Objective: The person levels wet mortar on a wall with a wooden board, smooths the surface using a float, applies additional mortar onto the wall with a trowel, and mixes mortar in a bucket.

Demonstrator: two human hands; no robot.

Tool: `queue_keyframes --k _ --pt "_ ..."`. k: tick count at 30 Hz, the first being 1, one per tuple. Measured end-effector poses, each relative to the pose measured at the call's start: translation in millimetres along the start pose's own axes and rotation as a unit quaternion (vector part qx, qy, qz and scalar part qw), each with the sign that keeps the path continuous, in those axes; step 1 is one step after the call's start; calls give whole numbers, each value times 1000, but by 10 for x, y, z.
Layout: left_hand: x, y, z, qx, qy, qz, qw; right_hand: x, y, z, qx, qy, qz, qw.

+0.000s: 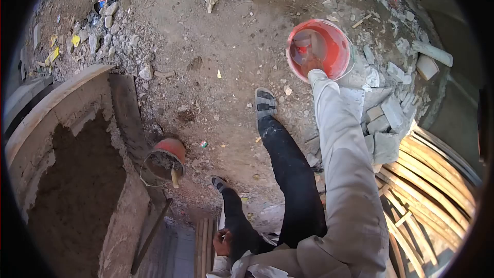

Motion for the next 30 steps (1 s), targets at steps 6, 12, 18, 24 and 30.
queue_keyframes --k 6,12,18,24,30 --pt "451 -187 -216 -124 13 -63 990 563 -397 1132 24 95 -56 994" --pt "535 -422 -468 -109 33 -66 991 176 -355 735 16 -50 -17 998" --pt "356 -341 -750 -84 55 -151 983 -644 139 -307 -88 -117 33 989" --pt "-92 -31 -852 10 60 -218 974 -1484 1357 -1460 -247 -105 29 963" --pt "-817 837 -551 84 12 -273 958 -1894 3314 -3230 -470 -9 -33 882"
Point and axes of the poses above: each hand's wrist, its own z-axis towards the middle knuckle, its own x-axis out of the palm, y = z × x, the point moved 9 cm from there along z, towards the middle knuckle, and after that the axes turned 15 degrees about -x, right-handed, at the moved point
